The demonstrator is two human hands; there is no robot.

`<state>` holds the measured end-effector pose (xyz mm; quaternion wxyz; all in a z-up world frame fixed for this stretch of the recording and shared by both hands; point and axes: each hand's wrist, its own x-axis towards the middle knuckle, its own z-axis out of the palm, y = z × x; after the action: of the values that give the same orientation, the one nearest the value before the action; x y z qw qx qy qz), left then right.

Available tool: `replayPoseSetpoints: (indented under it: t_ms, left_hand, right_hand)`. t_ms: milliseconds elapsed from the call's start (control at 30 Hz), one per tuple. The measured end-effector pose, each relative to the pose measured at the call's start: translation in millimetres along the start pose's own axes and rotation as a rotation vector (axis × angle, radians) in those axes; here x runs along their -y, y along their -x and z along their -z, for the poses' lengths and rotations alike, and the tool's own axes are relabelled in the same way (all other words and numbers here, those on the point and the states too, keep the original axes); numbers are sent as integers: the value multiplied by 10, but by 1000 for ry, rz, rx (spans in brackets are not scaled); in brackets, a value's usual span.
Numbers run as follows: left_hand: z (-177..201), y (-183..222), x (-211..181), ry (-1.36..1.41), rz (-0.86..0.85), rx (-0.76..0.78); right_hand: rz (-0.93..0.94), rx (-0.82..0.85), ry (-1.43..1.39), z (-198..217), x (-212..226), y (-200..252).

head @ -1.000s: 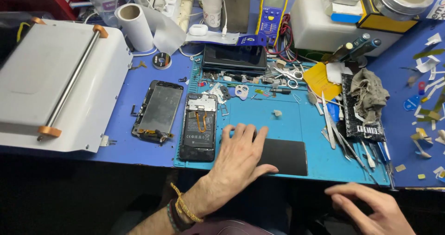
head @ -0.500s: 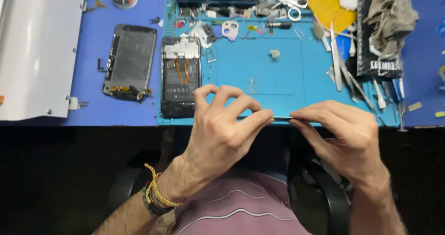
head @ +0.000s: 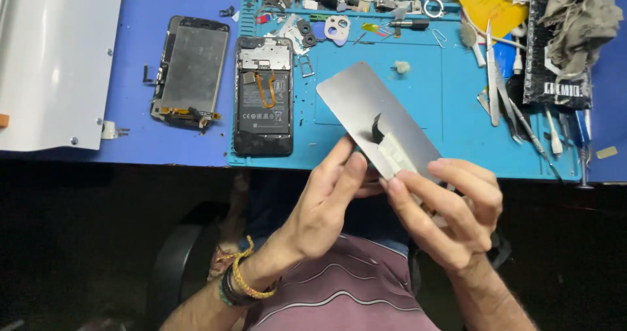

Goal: Cleaning adhesive residue from a phone screen using fingers

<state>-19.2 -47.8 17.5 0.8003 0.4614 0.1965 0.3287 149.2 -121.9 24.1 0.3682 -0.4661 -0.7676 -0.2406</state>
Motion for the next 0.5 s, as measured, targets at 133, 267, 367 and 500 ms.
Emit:
replayPoseSetpoints:
  t_ms: [133, 267, 367, 500]
  left_hand:
    - [105, -64, 165, -38, -36, -132]
    - [216, -71, 142, -99, 21, -124]
    - [246, -67, 176, -133, 55, -161]
    - [167, -121, 331, -78, 59, -220]
  right_hand:
    - [4, -9, -34, -102, 115, 96]
    - [-156, -61, -123, -104, 127, 202]
    - [-674, -41, -411, 9, 46, 108]
    - [-1349, 294, -686, 50, -206, -89]
